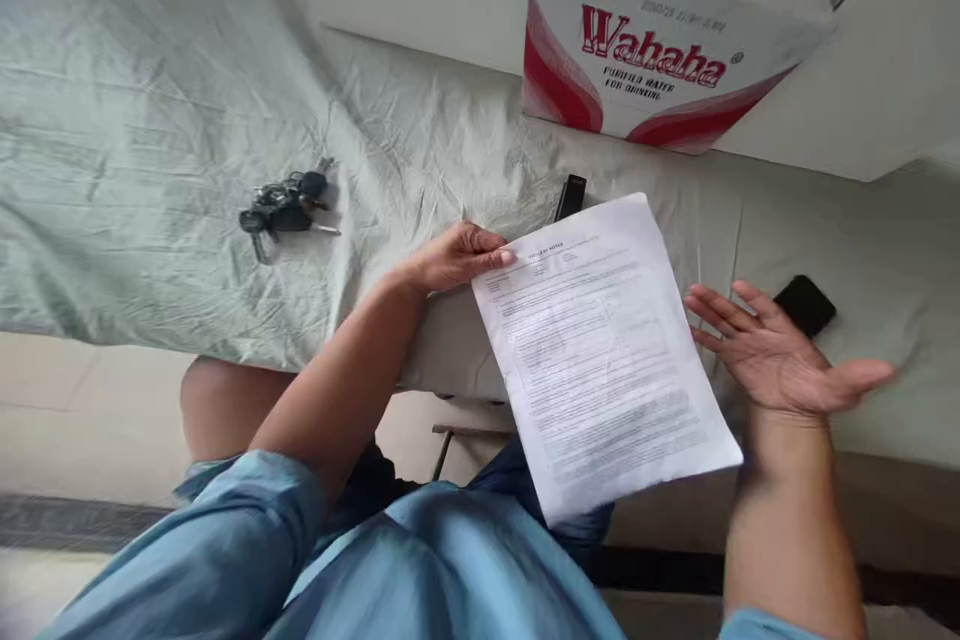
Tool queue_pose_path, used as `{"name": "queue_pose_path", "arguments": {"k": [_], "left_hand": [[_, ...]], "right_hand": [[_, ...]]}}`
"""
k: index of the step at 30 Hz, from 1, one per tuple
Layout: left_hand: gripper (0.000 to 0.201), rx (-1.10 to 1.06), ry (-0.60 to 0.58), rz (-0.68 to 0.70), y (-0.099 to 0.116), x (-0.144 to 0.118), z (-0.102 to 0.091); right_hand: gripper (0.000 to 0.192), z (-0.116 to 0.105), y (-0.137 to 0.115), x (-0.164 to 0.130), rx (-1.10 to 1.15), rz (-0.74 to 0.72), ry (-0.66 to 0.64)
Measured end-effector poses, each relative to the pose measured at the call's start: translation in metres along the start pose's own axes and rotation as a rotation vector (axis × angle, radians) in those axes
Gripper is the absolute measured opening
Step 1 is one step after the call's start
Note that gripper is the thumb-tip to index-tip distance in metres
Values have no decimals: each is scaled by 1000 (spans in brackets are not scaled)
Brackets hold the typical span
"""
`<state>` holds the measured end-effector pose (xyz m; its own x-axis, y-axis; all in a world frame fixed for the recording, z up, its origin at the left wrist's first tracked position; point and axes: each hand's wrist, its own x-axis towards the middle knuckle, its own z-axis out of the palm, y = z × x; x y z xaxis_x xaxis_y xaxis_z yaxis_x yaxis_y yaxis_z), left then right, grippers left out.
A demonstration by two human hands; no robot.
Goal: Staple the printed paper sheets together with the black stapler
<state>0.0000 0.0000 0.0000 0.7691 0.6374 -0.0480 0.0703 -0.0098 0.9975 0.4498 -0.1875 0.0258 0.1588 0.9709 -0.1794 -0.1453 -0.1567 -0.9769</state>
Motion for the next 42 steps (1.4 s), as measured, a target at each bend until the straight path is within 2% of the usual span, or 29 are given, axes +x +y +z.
{"name": "queue_pose_path", "arguments": {"k": [4, 6, 8, 9, 11, 12, 13, 15, 17, 20, 23, 27, 29, 33, 36, 38, 42], "left_hand": [[73, 89, -110, 5, 0, 3, 0], [67, 151, -147, 0, -2, 5, 3], [60, 196, -158, -6, -3, 8, 8], [57, 218, -159, -11, -2, 9, 11], [50, 289, -111, -34, -1, 11, 17], [45, 341, -47, -57, 1, 12, 19], [37, 400, 39, -88, 3, 14, 21], [20, 514, 218, -165, 8, 19, 23], [8, 593, 305, -241, 13, 26, 24], [17, 660, 319, -336, 17, 39, 24], [23, 687, 381, -355, 9, 50, 27], [19, 678, 479, -244, -11, 52, 31], [22, 676, 489, -160, -21, 48, 30], [42, 689, 483, 41, -38, 44, 26], [60, 736, 489, 208, -49, 44, 23], [60, 774, 462, 295, -56, 44, 21], [61, 799, 413, 313, -61, 43, 22]], "right_hand": [[97, 28, -6, 20, -123, 135, -36], [78, 54, -1, 26, -234, 176, -78], [69, 85, 11, 32, -268, 185, -174], [64, 99, 17, 36, -262, 150, -135], [56, 122, 31, 47, -267, 62, 30], [56, 129, 37, 53, -271, 20, 127], [56, 134, 41, 59, -274, 8, 161], [54, 135, 47, 70, -311, 24, 152], [50, 130, 48, 79, -363, 62, 111], [44, 123, 47, 86, -424, 89, 138], [41, 121, 47, 88, -443, 65, 192], [41, 118, 48, 86, -426, 19, 241], [38, 111, 49, 84, -506, -5, 269], [35, 92, 50, 82, -700, -8, 344], [35, 84, 51, 83, -707, 10, 334], [33, 83, 51, 83, -720, -5, 312], [32, 84, 49, 82, -724, -5, 314]]}}
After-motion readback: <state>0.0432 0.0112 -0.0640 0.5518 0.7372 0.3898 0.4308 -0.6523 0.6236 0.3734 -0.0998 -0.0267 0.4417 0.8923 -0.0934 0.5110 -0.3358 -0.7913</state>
